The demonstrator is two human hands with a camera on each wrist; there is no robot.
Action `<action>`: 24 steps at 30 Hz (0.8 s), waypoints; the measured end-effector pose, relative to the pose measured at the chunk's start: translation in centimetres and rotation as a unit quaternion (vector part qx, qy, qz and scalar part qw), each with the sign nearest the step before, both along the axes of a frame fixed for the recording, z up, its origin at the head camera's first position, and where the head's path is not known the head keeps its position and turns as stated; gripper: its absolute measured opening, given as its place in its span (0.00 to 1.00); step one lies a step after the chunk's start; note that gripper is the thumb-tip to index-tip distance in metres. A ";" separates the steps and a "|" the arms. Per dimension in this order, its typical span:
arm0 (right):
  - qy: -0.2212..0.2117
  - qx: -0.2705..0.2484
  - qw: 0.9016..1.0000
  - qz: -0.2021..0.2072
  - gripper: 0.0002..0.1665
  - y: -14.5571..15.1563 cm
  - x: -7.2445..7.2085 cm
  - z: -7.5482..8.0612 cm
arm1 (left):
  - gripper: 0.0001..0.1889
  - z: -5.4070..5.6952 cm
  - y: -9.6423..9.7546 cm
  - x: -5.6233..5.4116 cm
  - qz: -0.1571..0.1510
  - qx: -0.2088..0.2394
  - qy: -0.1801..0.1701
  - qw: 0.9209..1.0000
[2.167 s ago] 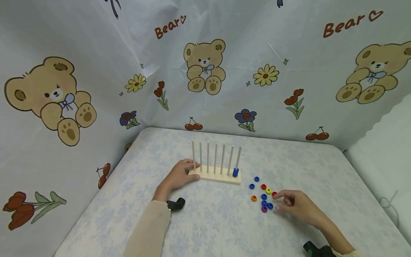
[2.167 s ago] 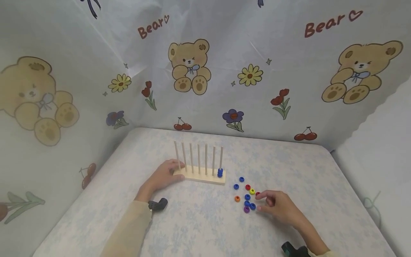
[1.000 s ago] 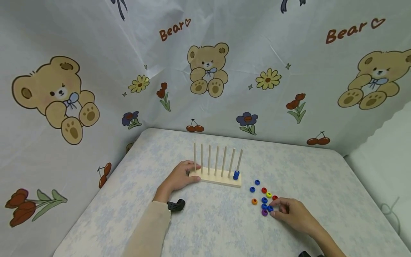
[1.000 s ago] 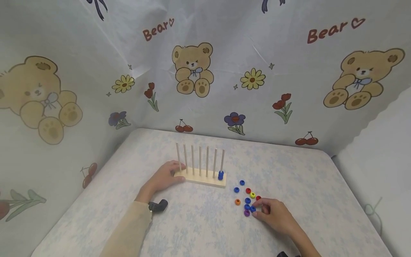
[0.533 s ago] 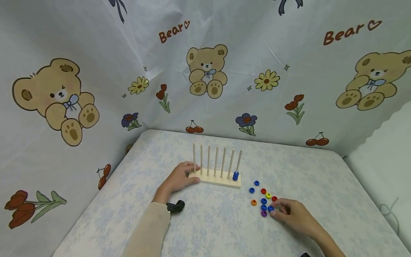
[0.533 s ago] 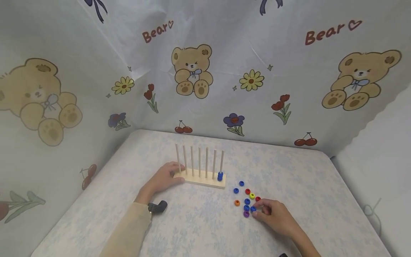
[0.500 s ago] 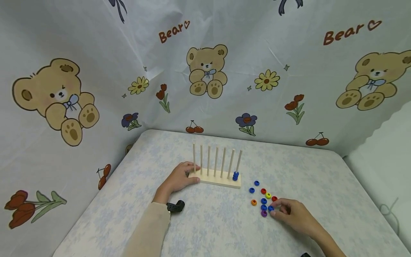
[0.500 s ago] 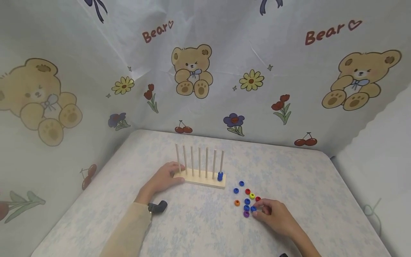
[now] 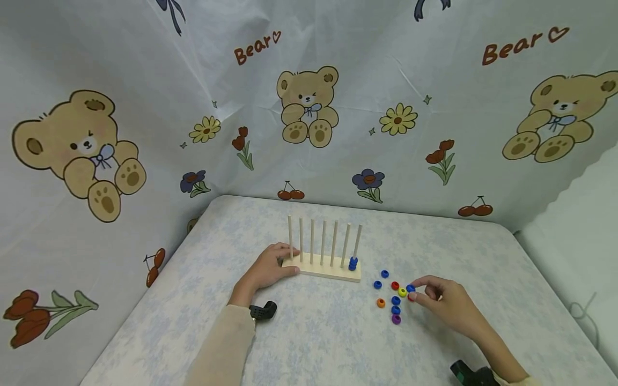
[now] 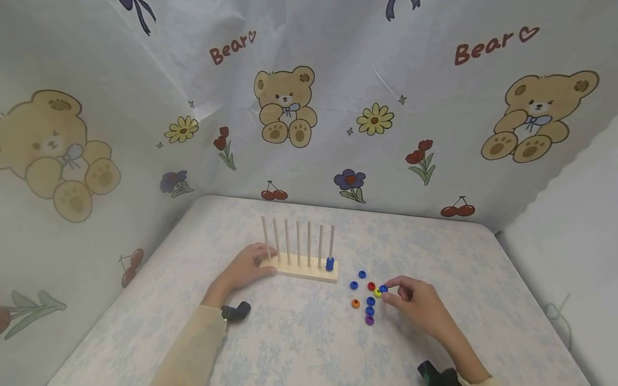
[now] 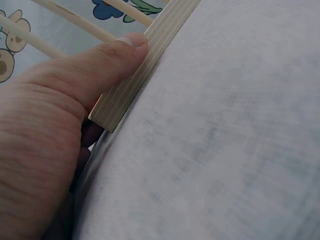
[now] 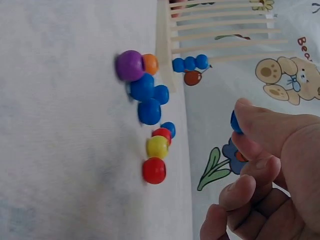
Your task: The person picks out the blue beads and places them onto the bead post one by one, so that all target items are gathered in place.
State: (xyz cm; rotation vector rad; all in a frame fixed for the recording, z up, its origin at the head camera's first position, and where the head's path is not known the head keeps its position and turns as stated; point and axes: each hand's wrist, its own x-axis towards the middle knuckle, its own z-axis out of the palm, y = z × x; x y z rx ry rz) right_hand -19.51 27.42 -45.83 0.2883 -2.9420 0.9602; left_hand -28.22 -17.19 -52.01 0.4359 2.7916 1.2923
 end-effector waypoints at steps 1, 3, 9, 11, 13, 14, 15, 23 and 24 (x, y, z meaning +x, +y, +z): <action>0.010 0.000 1.000 -0.003 0.13 0.0 0.0 0.2 | 0.25 0.0 0.0 0.0 0.000 -0.001 0.001 1.000; 0.024 0.001 1.000 -0.011 0.13 0.0 -0.2 0.5 | 0.25 0.1 0.1 0.1 0.000 -0.005 0.001 1.000; 0.048 -0.013 0.999 -0.008 0.15 -0.4 -0.4 1.4 | 0.24 0.2 0.1 0.1 0.004 -0.005 -0.001 1.000; 0.055 -0.021 0.998 -0.005 0.15 -0.7 -0.4 1.8 | 0.24 0.2 0.1 0.1 0.004 -0.003 -0.002 1.000; 0.060 -0.028 0.998 -0.006 0.15 -0.9 -0.5 2.2 | 0.24 0.2 0.1 0.1 0.004 -0.004 0.000 1.000; 0.061 -0.031 0.998 -0.005 0.16 -1.0 -0.6 2.4 | 0.24 0.2 0.1 0.1 0.004 -0.005 0.000 1.000; 0.062 -0.034 0.998 -0.004 0.16 -1.1 -0.7 2.6 | 0.24 0.1 0.1 0.1 0.003 -0.004 0.001 1.000; 0.077 -0.053 0.996 0.007 0.16 -2.1 -1.5 2.9 | 0.24 0.2 0.1 0.2 0.002 0.000 0.001 1.000; 0.076 -0.055 0.996 0.006 0.16 -2.3 -1.5 2.9 | 0.24 0.2 0.1 0.2 0.002 -0.001 0.001 1.000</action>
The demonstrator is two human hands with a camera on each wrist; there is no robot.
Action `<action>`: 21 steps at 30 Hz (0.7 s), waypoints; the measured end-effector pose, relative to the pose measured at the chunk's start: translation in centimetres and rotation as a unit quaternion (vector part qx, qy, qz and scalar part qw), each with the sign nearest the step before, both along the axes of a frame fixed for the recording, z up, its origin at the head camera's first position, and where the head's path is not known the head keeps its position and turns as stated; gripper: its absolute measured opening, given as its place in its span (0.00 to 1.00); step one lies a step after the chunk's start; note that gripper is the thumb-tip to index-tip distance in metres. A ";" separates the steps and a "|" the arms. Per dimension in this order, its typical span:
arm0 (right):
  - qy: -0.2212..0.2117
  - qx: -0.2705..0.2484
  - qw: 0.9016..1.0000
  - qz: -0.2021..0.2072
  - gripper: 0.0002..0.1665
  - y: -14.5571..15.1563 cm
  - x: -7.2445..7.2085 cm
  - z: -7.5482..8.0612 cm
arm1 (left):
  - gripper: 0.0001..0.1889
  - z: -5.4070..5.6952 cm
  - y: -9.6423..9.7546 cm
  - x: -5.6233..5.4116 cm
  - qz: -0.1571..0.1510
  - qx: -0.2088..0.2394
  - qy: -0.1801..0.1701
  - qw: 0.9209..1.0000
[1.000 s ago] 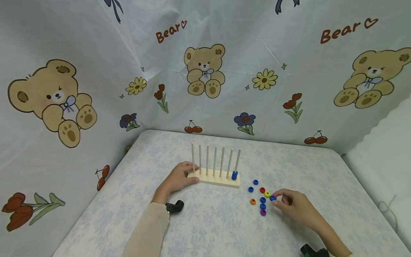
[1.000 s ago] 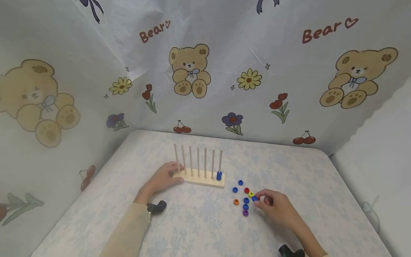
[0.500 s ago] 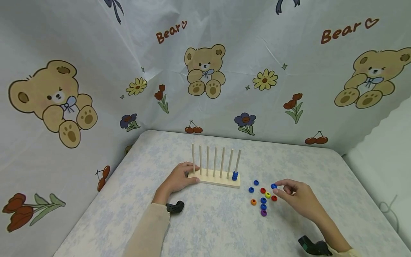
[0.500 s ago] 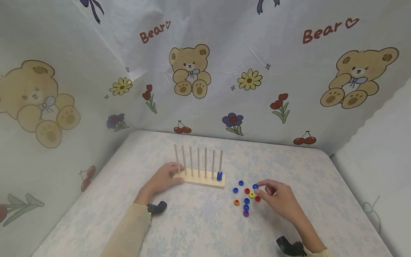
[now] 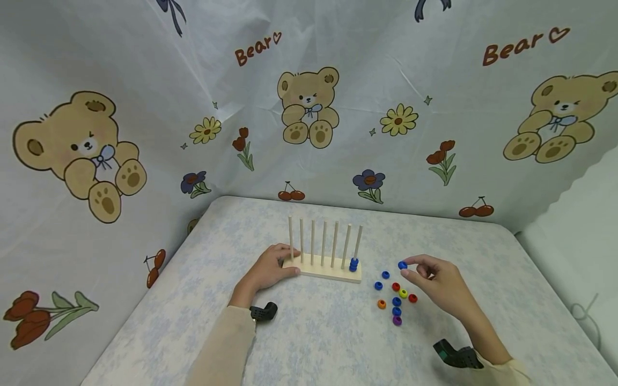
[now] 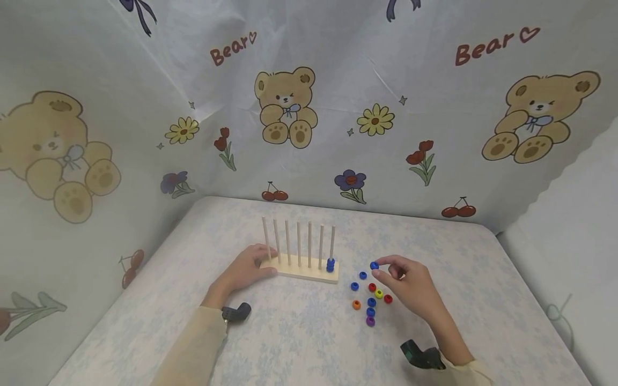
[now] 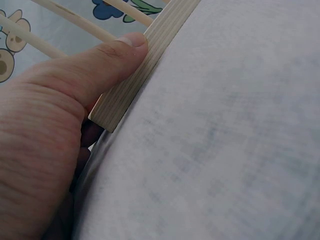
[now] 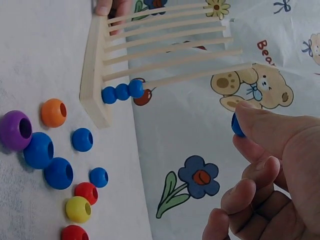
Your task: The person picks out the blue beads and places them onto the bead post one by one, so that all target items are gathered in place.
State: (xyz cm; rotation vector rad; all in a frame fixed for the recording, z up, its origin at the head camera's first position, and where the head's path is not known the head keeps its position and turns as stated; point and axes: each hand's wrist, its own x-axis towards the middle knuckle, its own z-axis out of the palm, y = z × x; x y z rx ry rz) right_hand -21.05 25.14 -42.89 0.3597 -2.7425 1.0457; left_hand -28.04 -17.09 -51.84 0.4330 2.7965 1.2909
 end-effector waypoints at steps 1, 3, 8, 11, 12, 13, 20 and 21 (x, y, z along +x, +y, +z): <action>-0.002 -0.001 1.000 -0.002 0.17 -0.2 -0.1 0.1 | 0.24 0.0 0.0 0.0 -0.001 0.000 0.000 1.000; -0.007 -0.004 1.000 -0.003 0.18 -0.5 -0.2 0.3 | 0.25 0.0 0.0 0.0 -0.001 -0.002 0.000 1.000; -0.007 -0.015 1.000 0.001 0.18 -1.4 -0.5 0.9 | 0.25 0.1 0.0 0.0 0.001 -0.007 0.000 1.000; 0.004 -0.022 1.000 0.006 0.18 -1.9 -0.7 1.2 | 0.25 0.2 0.1 0.0 0.003 -0.006 -0.001 1.000; 0.009 -0.024 1.000 0.008 0.17 -2.0 -0.8 1.3 | 0.25 0.3 0.1 0.0 0.004 -0.005 -0.002 1.000; 0.014 -0.027 0.999 0.010 0.17 -2.2 -0.9 1.4 | 0.25 0.3 0.1 0.0 0.004 -0.004 -0.003 1.000; 0.034 -0.041 0.998 0.016 0.16 -2.9 -1.4 1.8 | 0.24 0.3 0.1 0.1 0.005 -0.003 -0.004 1.000; 0.035 -0.042 0.998 0.015 0.16 -3.0 -1.5 1.9 | 0.24 0.3 0.1 0.2 0.005 -0.003 -0.003 1.000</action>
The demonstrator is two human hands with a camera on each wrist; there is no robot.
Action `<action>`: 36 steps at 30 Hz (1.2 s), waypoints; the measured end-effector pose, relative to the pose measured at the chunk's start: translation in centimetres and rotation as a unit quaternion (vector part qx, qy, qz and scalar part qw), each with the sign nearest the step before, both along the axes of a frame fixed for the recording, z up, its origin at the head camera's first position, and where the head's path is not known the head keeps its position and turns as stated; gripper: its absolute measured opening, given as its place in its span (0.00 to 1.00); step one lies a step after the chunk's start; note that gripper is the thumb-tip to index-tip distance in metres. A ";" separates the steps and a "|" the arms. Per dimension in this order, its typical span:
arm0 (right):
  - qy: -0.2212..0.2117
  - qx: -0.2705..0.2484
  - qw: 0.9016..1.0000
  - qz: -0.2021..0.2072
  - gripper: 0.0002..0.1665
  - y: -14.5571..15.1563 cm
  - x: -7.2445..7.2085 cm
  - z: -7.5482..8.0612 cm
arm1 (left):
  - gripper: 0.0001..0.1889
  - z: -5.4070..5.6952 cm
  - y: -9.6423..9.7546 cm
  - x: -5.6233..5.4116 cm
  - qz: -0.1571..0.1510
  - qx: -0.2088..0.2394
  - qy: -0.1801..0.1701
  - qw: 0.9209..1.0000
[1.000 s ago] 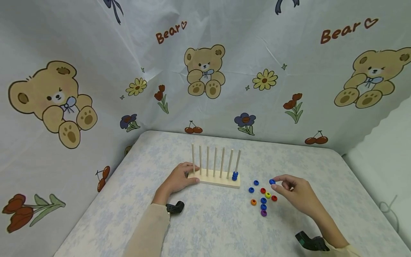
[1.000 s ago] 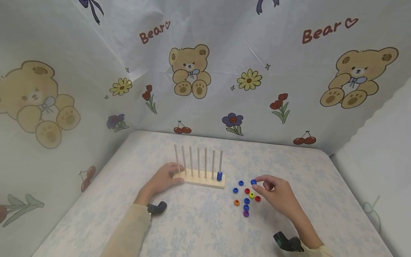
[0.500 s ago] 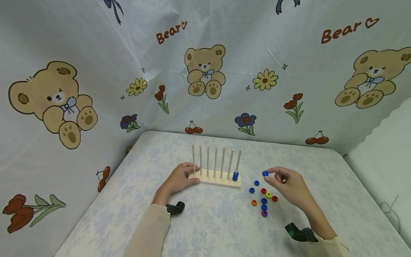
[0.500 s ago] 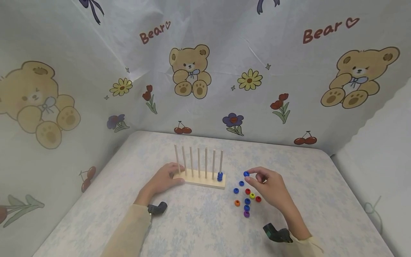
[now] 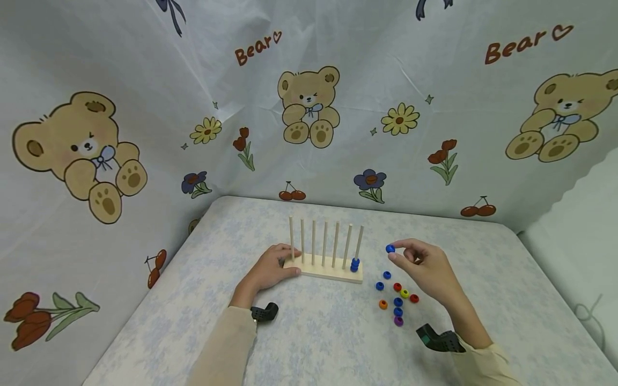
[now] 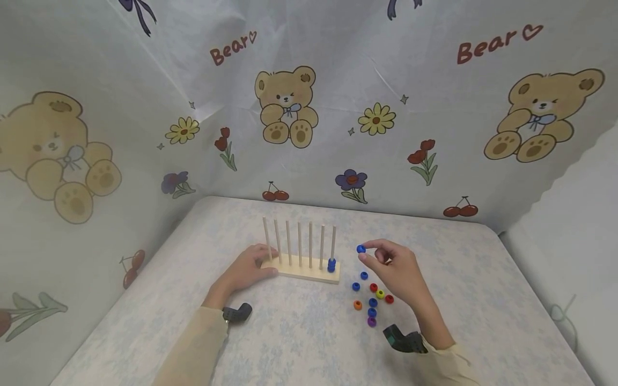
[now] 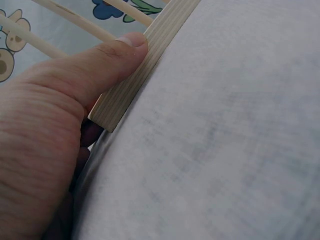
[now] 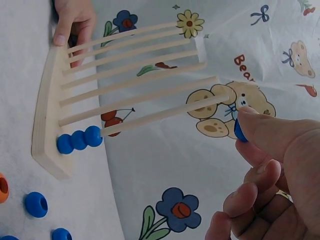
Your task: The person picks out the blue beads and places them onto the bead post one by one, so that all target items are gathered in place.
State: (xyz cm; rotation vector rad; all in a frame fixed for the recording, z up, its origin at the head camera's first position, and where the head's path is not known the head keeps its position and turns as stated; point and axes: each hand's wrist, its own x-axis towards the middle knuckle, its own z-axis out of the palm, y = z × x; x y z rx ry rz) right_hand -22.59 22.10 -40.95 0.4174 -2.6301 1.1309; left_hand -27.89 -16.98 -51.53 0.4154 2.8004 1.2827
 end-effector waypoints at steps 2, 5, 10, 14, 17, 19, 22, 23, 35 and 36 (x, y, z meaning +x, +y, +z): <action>0.001 -0.003 1.000 -0.001 0.16 -0.2 -0.2 0.3 | 0.24 0.1 0.0 0.0 -0.001 0.001 0.001 1.000; 0.007 -0.007 1.000 -0.004 0.17 -0.7 -0.5 0.7 | 0.24 0.1 0.0 0.0 -0.002 0.002 0.002 1.000; 0.013 -0.040 0.999 -0.002 0.16 -1.6 -0.6 1.5 | 0.24 0.1 -0.1 0.1 -0.002 0.003 0.000 1.000; 0.015 -0.077 0.997 0.012 0.15 -2.4 -0.6 2.2 | 0.24 0.0 -0.2 0.0 -0.002 0.003 -0.001 1.000; 0.017 -0.094 0.995 0.019 0.14 -2.9 -0.6 2.7 | 0.24 -0.1 -0.2 0.0 -0.003 0.007 0.000 1.000; 0.018 -0.102 0.994 0.019 0.14 -3.2 -0.7 3.1 | 0.25 -0.1 -0.2 -0.1 -0.002 0.007 -0.001 1.000; 0.022 -0.113 0.993 0.018 0.13 -3.7 -0.6 3.7 | 0.25 -0.3 -0.2 -0.2 -0.001 0.003 -0.002 1.000; 0.028 -0.116 0.993 0.018 0.13 -3.9 -0.4 4.1 | 0.25 -0.3 -0.2 -0.2 0.000 0.000 -0.002 1.000; 0.057 -0.124 0.991 -0.009 0.14 -4.6 -1.1 4.2 | 0.25 -0.2 0.0 -0.1 0.003 -0.008 -0.003 1.000; 0.059 -0.125 0.990 -0.010 0.14 -4.5 -1.3 4.0 | 0.25 -0.2 0.0 -0.2 0.003 -0.008 -0.003 1.000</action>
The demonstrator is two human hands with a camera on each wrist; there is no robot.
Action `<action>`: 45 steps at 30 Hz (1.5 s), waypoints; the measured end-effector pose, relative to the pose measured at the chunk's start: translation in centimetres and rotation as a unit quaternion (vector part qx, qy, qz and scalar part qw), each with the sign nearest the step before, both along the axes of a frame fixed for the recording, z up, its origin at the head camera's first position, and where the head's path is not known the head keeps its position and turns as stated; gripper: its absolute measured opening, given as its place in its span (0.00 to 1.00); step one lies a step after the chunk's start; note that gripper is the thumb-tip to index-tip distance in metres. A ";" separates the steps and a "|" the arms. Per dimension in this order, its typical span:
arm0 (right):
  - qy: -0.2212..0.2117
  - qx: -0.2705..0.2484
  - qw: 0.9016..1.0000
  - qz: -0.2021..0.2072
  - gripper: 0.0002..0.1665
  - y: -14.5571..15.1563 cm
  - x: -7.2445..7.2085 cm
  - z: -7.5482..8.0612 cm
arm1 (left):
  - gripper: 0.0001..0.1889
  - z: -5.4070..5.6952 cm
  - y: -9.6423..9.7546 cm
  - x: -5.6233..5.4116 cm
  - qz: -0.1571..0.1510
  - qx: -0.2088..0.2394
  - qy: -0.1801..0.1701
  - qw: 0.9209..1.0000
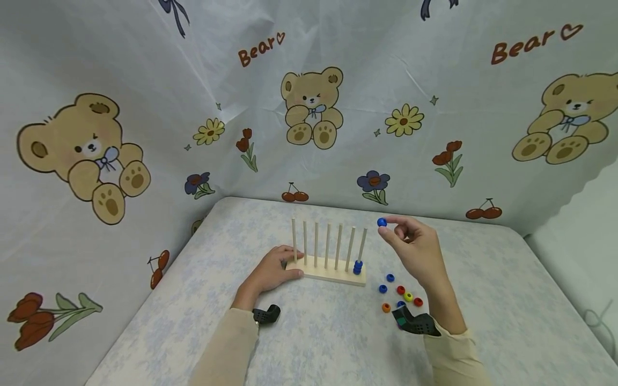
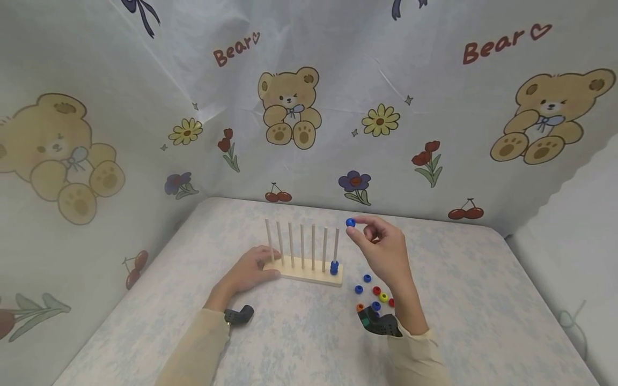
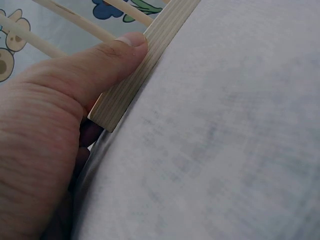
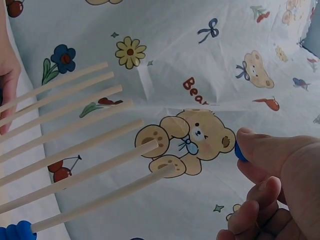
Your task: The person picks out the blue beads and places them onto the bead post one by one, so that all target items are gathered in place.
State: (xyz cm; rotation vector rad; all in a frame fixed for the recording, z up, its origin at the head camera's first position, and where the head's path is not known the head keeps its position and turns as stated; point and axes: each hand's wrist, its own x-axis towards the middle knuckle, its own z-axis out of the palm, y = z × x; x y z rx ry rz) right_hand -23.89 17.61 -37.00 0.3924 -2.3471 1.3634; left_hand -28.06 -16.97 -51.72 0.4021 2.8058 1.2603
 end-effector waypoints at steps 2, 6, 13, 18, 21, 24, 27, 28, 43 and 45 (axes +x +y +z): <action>0.002 -0.007 1.000 -0.001 0.15 0.2 -0.3 -0.3 | 0.25 -0.1 0.0 -0.1 -0.001 -0.003 0.001 1.000; 0.004 -0.011 1.000 -0.007 0.14 -0.1 -0.2 -0.1 | 0.25 -0.3 -0.1 -0.3 -0.002 -0.006 0.003 1.000; 0.006 -0.010 1.000 -0.023 0.13 -0.7 0.0 0.3 | 0.26 -0.4 -0.2 -0.3 -0.011 0.002 0.002 1.000; 0.006 -0.014 0.999 -0.030 0.14 -0.3 -0.9 -0.8 | 0.26 -0.5 -0.3 -0.4 -0.012 0.000 0.006 1.000; 0.012 -0.020 0.999 -0.031 0.14 -0.3 -1.3 -1.3 | 0.25 -0.4 -0.3 -0.3 -0.009 0.002 0.005 1.000; 0.015 -0.020 0.999 -0.029 0.14 -0.6 -1.4 -1.7 | 0.25 -0.3 -0.3 -0.2 -0.007 0.005 0.004 1.000; 0.016 -0.007 0.999 -0.031 0.14 -1.0 -1.5 -1.9 | 0.25 -0.2 -0.2 -0.1 -0.008 0.005 0.006 1.000; 0.016 -0.002 0.999 -0.031 0.15 -1.2 -1.5 -2.0 | 0.25 -0.2 -0.2 -0.1 -0.008 0.005 0.007 1.000; 0.007 0.032 0.999 -0.031 0.15 -2.2 -1.3 -2.2 | 0.25 -0.2 -0.2 -0.1 -0.008 0.001 0.008 1.000; 0.006 0.033 0.999 -0.029 0.15 -2.2 -1.3 -2.2 | 0.25 -0.2 -0.2 -0.1 -0.007 0.000 0.008 1.000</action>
